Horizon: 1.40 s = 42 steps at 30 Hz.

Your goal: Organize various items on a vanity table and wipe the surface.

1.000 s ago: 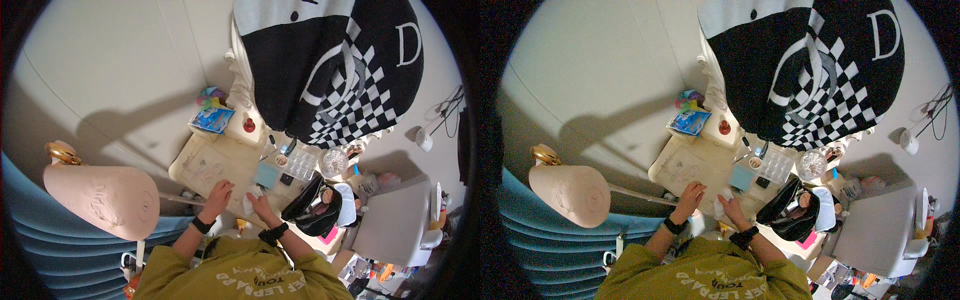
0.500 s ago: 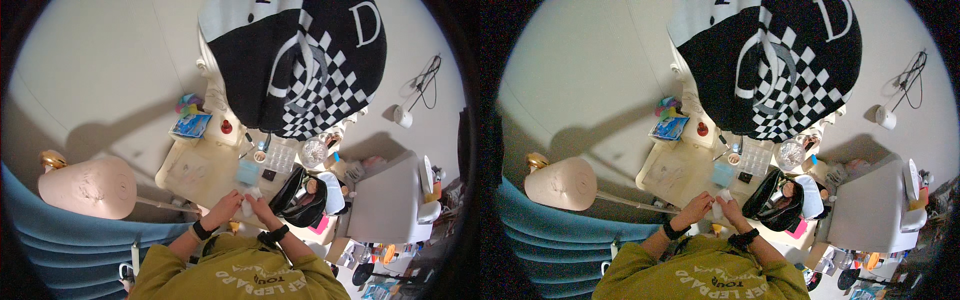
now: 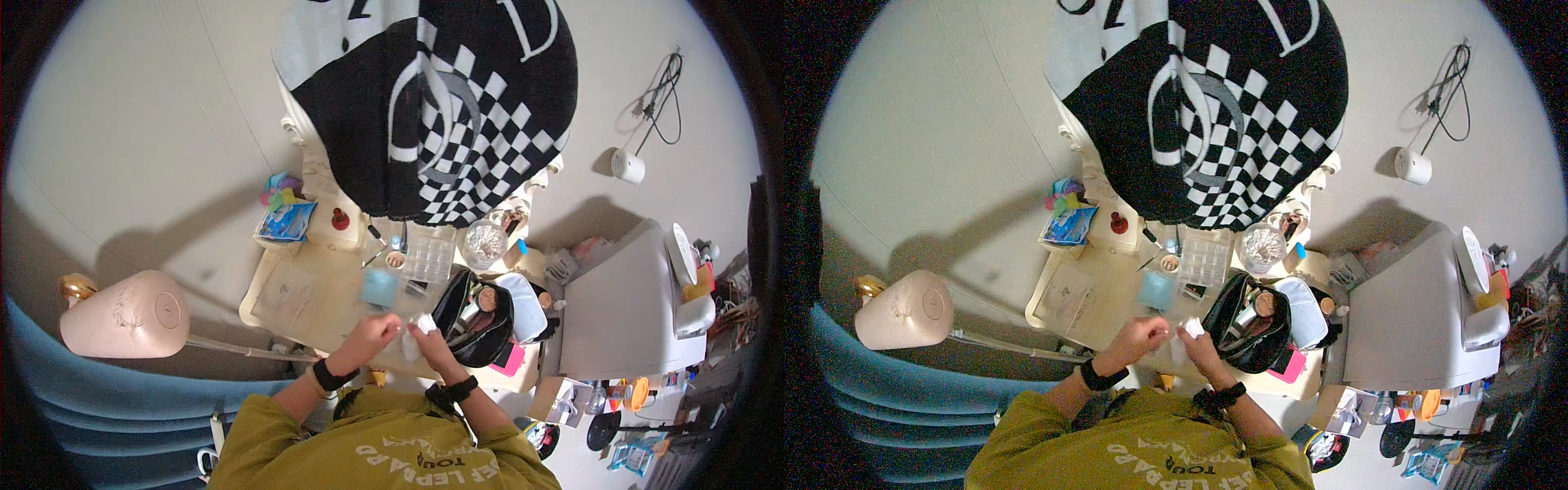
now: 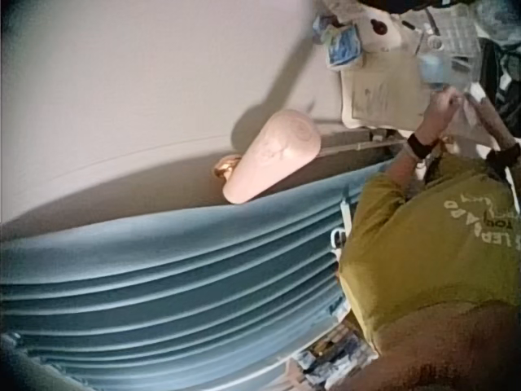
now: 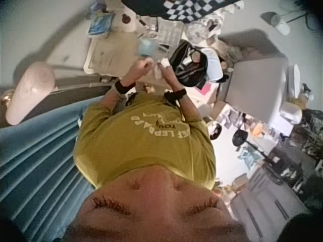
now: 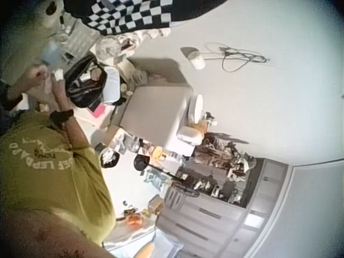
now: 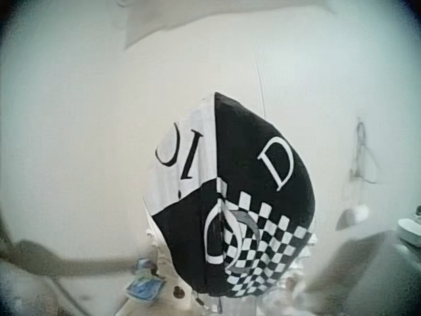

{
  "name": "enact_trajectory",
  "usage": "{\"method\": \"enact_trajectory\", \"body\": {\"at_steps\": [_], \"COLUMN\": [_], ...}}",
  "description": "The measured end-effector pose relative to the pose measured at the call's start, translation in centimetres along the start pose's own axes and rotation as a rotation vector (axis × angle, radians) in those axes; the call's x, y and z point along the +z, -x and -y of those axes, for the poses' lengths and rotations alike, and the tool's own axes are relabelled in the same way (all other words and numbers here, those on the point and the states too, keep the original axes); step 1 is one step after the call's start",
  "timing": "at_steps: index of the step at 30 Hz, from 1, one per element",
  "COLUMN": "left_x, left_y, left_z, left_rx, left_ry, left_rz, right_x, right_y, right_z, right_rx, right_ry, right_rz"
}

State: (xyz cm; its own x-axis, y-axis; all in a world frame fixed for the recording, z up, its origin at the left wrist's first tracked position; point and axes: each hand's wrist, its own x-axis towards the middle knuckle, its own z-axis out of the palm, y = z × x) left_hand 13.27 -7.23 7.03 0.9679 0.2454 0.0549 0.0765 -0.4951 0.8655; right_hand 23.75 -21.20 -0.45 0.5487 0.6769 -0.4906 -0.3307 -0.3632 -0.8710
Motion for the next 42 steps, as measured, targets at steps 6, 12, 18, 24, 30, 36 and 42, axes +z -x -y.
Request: {"method": "enact_trajectory", "body": {"at_steps": [6, 12, 18, 24, 30, 36, 42], "left_x": [-4.5, -4.1, -1.9, -2.0, -1.7, 2.8, -0.6], "left_y": [-6.5, -12.8, -14.9, -13.6, -8.9, 2.0, 8.0], "left_z": [4.0, 11.6, 12.7, 12.7, 9.4, 12.5, 21.2], "left_rx": [0.016, 0.083, -0.016, -0.007, 0.119, -0.395, -0.671], "left_ry": [0.026, -0.341, -0.615, -0.418, -0.287, 0.507, 1.343], "left_rz": [-0.255, -0.275, -0.274, -0.34, -0.553, -0.746, -1.208], "right_x": [-2.6, -5.1, -7.3, -8.1, -8.0, -8.2, -6.1], "right_y": [3.1, 7.3, 9.9, 10.1, 10.0, 8.5, 7.5], "right_z": [1.1, 2.7, 0.7, -0.4, -0.4, -1.3, -0.1], "right_rx": [-0.207, -0.064, -0.086, -0.12, -0.037, 0.134, 0.053], "right_ry": [0.041, 0.118, -0.049, -0.102, -0.086, 0.156, -0.047], "right_rz": [-0.022, -0.111, -0.241, -0.245, -0.29, -0.291, -0.169]}}
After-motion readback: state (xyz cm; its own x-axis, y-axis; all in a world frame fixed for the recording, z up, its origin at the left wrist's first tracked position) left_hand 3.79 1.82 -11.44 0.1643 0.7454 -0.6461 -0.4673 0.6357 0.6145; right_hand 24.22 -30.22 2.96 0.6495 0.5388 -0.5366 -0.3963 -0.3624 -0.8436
